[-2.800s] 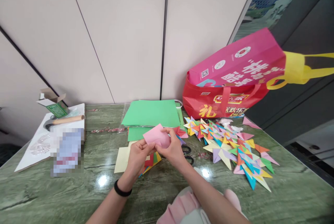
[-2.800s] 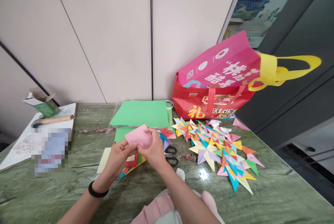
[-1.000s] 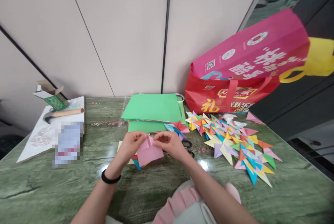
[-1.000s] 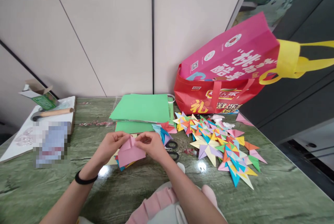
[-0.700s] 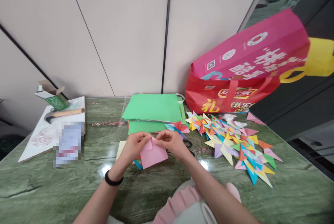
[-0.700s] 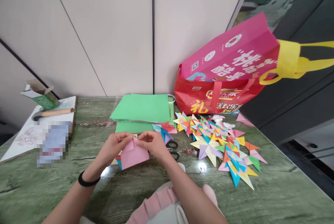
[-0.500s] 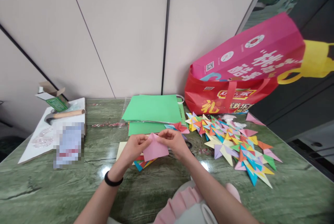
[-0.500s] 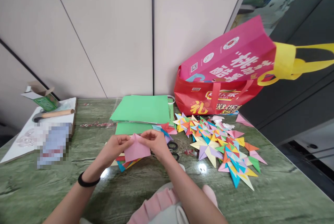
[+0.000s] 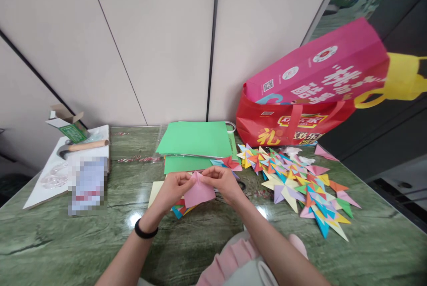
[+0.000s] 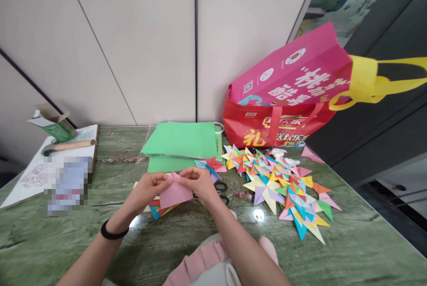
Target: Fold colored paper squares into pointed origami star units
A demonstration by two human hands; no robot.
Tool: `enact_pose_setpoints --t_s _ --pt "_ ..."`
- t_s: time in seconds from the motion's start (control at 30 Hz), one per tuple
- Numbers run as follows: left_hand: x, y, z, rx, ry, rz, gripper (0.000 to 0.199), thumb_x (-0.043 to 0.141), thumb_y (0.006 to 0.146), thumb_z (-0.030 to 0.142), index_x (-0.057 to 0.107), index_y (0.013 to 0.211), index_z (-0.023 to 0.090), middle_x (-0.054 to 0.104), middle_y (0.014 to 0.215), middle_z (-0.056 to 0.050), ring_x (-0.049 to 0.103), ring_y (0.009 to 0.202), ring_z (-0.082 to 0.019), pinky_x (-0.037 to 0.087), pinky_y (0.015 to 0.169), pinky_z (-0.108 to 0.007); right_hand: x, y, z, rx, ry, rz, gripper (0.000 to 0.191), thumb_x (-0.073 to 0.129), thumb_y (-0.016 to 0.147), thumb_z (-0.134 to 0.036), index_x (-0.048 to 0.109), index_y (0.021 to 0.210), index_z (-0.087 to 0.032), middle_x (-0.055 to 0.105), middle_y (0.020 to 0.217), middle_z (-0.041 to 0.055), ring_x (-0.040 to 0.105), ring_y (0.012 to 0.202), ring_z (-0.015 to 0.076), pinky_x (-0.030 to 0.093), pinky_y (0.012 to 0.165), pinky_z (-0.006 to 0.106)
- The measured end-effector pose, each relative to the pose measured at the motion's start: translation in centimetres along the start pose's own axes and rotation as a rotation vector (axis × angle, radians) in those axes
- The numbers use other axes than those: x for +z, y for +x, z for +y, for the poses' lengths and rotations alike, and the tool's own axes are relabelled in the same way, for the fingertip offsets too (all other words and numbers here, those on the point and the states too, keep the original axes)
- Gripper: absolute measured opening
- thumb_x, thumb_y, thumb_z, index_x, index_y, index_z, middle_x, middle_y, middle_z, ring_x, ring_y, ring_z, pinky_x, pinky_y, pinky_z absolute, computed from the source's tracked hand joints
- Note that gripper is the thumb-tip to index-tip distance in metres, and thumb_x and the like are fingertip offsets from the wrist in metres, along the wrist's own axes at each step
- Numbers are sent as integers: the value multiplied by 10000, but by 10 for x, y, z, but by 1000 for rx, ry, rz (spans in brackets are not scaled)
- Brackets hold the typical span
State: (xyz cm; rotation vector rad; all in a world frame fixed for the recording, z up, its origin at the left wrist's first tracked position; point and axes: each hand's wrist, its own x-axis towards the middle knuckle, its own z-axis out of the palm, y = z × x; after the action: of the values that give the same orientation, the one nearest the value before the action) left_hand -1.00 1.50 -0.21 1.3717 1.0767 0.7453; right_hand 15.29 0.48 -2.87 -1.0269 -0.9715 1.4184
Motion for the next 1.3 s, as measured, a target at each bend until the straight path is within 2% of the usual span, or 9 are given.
enact_pose_setpoints --t_s 0.3,0.47,0.7,0.83,1.0,1.17,1.3 --pt "2 -1 1 -28 -37 -25 279 650 661 389 636 677 111 608 598 -8 473 500 -96 351 471 -192 0 1 1 3 -15 35 234 780 526 -312 643 633 -155 642 582 -8 516 505 94 366 502 209" --pt "2 -2 0 -81 -69 -48 283 676 636 384 611 703 116 589 561 3 508 514 -116 353 473 -196 1 1 2 -2 -19 48 241 775 531 -325 639 635 -156 636 572 -8 507 497 97 352 485 210" --pt "2 -2 -2 -121 -97 -121 300 674 634 399 565 619 120 553 550 7 454 477 -95 322 455 -196 1 1 3 -12 -38 63 265 779 514 -336 635 638 -150 633 577 -2 506 499 101 351 482 214" --pt "4 -1 -3 -98 -52 -103 317 645 653 419 570 621 112 535 539 6 422 464 -88 283 430 -191 1 1 3 -16 -37 50 257 777 519 -328 633 638 -151 629 574 -6 503 497 98 351 483 212" --pt "7 -1 -4 -21 51 -27 307 627 658 404 556 591 113 491 523 23 388 462 -78 243 418 -184 3 0 2 -23 -37 46 252 780 514 -321 644 644 -153 632 581 -2 516 513 105 369 505 223" --pt "8 -1 -3 -33 127 -67 310 603 656 410 498 547 140 407 466 57 319 414 -61 186 398 -183 3 0 3 8 -58 -23 248 751 547 -356 694 706 -175 676 681 10 556 600 131 405 595 251" --pt "10 -3 1 -50 181 -90 306 584 647 410 467 528 154 384 463 59 311 416 -64 175 393 -187 3 0 3 13 -101 -48 219 707 594 -377 699 685 -179 667 668 1 536 597 127 392 600 250"
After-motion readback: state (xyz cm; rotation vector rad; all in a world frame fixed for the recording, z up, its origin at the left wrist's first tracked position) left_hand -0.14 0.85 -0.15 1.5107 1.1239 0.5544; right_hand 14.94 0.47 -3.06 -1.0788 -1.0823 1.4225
